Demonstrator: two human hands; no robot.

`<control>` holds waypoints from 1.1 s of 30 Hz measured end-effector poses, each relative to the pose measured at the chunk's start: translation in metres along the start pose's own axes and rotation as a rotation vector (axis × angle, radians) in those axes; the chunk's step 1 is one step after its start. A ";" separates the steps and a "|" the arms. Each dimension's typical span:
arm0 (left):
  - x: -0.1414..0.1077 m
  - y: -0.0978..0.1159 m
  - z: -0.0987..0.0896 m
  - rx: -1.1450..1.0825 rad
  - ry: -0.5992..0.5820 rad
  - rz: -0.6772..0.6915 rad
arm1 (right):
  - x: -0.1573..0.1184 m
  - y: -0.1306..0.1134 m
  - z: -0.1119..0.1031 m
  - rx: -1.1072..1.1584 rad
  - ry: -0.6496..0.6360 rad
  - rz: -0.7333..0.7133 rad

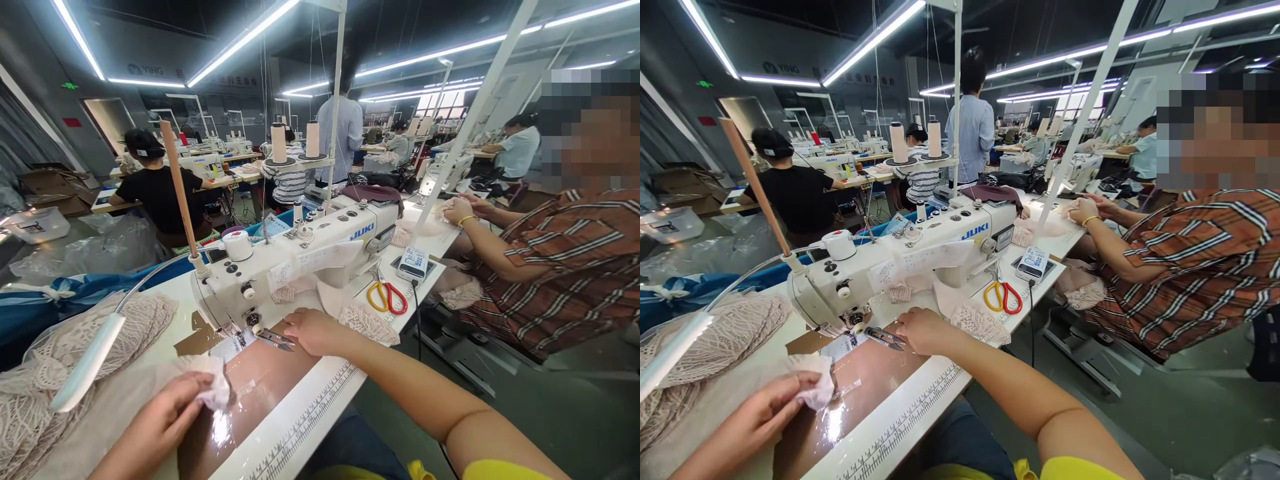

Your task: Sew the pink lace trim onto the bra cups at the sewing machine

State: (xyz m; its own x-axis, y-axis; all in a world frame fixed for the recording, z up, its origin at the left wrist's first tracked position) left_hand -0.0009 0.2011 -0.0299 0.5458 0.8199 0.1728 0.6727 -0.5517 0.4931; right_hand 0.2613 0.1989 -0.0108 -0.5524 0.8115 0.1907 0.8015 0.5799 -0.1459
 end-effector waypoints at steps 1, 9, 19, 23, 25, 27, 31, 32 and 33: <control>-0.005 0.014 0.005 -0.027 -0.018 0.060 | 0.003 0.000 0.002 -0.016 -0.003 0.009; -0.013 0.054 0.016 -0.067 0.028 0.153 | 0.024 -0.035 0.020 -0.139 -0.010 -0.141; -0.015 -0.039 -0.019 0.121 0.239 -0.384 | 0.001 -0.034 0.003 -0.156 0.010 -0.250; -0.022 -0.047 -0.008 -0.101 0.146 -0.503 | -0.015 -0.028 0.003 -0.095 0.023 -0.143; -0.023 -0.044 -0.004 -0.237 0.144 -0.511 | -0.020 -0.026 0.005 -0.074 0.019 -0.106; -0.025 -0.040 -0.001 -0.341 0.148 -0.529 | -0.022 -0.027 0.007 -0.064 0.024 -0.086; -0.030 -0.027 0.000 -0.426 0.161 -0.514 | -0.024 -0.034 0.005 -0.024 0.040 -0.071; -0.031 -0.022 0.000 -0.430 0.160 -0.504 | -0.025 -0.036 0.005 -0.011 0.037 -0.067; -0.032 -0.018 0.000 -0.433 0.159 -0.494 | -0.026 -0.036 0.005 -0.005 0.034 -0.053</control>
State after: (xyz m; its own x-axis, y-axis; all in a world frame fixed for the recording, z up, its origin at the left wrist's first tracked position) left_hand -0.0306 0.1850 -0.0444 0.1233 0.9909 -0.0536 0.5451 -0.0225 0.8381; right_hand 0.2459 0.1570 -0.0153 -0.5865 0.7764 0.2306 0.7723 0.6219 -0.1298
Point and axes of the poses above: each hand's wrist, its own x-axis towards the middle knuckle, its own z-axis out of the palm, y = z × x, the point moved 7 cm from there along x, towards the middle knuckle, and after that the axes turned 8 degrees about y, right-handed, at the moved point
